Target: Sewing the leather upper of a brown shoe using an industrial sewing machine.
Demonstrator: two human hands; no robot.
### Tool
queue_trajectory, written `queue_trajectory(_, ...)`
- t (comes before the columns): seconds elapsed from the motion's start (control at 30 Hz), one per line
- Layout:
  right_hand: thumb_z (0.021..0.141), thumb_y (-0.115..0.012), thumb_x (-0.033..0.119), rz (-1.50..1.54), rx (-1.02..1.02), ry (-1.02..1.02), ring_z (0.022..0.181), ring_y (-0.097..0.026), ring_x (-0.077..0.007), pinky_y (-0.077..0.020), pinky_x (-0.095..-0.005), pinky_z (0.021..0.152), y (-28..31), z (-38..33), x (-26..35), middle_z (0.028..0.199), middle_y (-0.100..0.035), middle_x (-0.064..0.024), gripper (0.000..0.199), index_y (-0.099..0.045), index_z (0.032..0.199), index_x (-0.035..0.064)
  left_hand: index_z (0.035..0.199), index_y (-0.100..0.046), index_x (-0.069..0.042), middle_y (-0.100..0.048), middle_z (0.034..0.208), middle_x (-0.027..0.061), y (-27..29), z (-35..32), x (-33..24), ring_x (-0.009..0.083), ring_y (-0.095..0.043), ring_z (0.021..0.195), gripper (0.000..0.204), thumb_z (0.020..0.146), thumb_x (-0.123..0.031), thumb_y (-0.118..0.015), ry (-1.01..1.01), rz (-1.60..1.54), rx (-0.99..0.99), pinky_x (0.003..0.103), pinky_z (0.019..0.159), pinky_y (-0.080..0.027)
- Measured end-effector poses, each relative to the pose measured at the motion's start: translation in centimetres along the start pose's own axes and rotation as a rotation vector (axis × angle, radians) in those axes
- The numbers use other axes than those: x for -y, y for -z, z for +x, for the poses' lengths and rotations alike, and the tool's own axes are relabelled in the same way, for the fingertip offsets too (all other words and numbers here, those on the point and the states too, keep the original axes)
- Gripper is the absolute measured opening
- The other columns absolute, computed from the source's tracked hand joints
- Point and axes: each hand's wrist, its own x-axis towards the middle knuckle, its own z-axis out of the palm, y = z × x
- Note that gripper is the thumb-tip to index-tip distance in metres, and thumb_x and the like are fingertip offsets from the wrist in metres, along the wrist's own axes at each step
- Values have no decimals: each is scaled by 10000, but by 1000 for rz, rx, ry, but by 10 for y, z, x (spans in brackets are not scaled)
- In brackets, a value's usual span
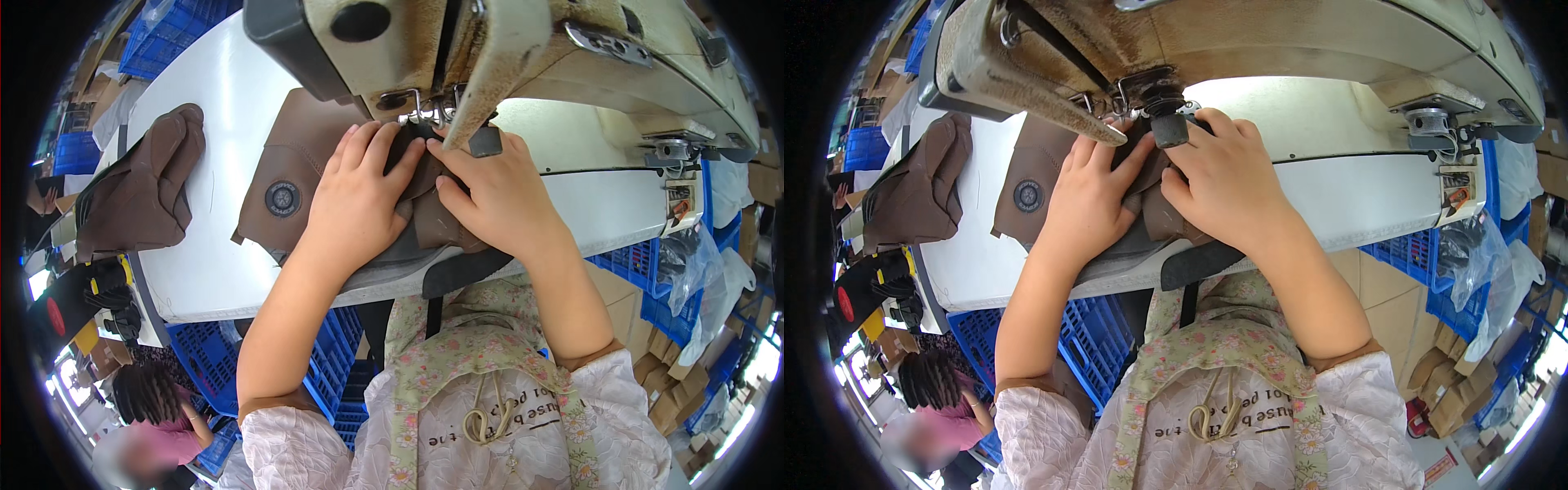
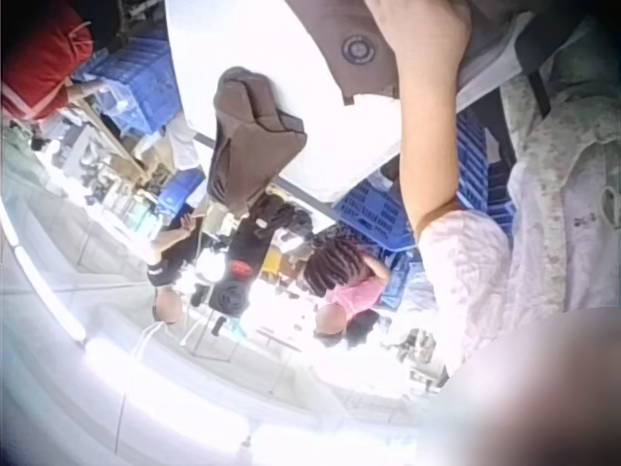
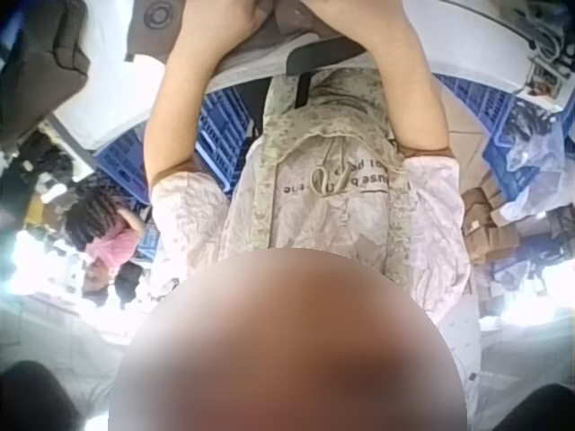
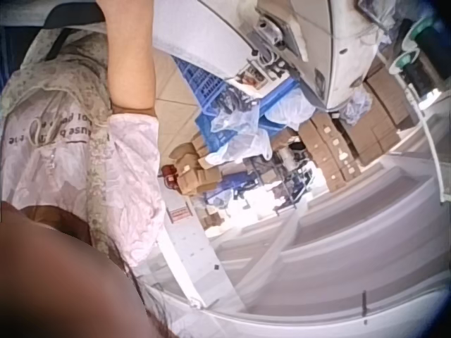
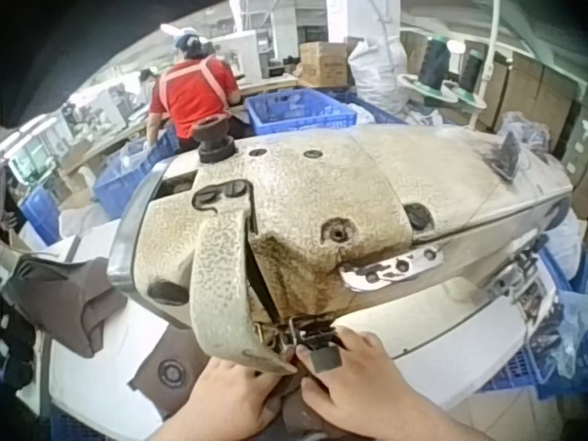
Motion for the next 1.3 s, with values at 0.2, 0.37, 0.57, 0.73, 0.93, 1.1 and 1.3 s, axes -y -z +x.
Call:
queue_trajectory(0.2, 809, -631, 199, -13, 62, -25, 1073, -557, -275, -414, -431, 880, 2, 1, 2, 990, -664, -52, 175, -700, 850, 44, 1352, -580, -120, -494, 1373, 169, -1, -1, 1, 408, -432, 1300, 725, 635, -29, -637, 12, -3, 3, 473, 1072, -392)
queue_trajectory(0.37, 813, -629, 203, 2, 10, -7, 1082, -557, -278, -417, -431, 880, 0, 0, 1, 977, -664, -54, 180, -703, 855, 45, 1346, -583, -116, -486, 1381, 168, -1, -1, 1, 399, -430, 1306, 711, 643, -28, -636, 12, -9, 2, 472, 1072, -390)
queue_trajectory(0.57, 809, -628, 206, -26, 38, -22, 1087, -560, -276, -422, -432, 883, 0, 0, 1, 1003, -672, -53, 178, -700, 858, 51, 1318, -599, -104, -489, 1377, 165, -2, -1, 1, 380, -434, 1303, 672, 650, -54, -650, 14, 1, 4, 469, 1073, -396)
queue_trajectory(0.73, 800, -629, 203, -50, 35, -17, 1087, -565, -278, -426, -430, 884, 0, 1, 2, 1073, -680, -66, 163, -682, 823, 51, 1302, -608, -103, -491, 1365, 176, 0, 0, 0, 368, -438, 1305, 657, 649, -69, -668, 13, 14, 12, 460, 1060, -416)
queue_trajectory(0.93, 794, -624, 197, -61, -21, 5, 1093, -563, -277, -427, -429, 889, -6, -2, -2, 1148, -674, -78, 168, -678, 849, 48, 1318, -591, -81, -428, 1443, 229, -1, 1, -1, 439, -416, 1324, 664, 656, -30, -618, 26, -20, 34, 486, 1103, -376)
queue_trajectory(1.1, 795, -621, 200, -74, -29, 15, 1105, -554, -274, -428, -434, 889, -7, -4, -2, 1177, -665, -79, 197, -681, 901, 44, 1323, -589, -95, -421, 1450, 220, 0, 1, -1, 439, -421, 1315, 679, 648, -26, -615, 33, -26, 64, 471, 1102, -382)
queue_trajectory(1.3, 793, -627, 205, -83, -56, 32, 1084, -564, -281, -432, -435, 880, -11, -3, -4, 1179, -663, -79, 218, -687, 921, 39, 1326, -585, -98, -413, 1458, 210, -1, 0, 1, 433, -436, 1293, 689, 643, -9, -605, 28, -1, 70, 469, 1090, -393)
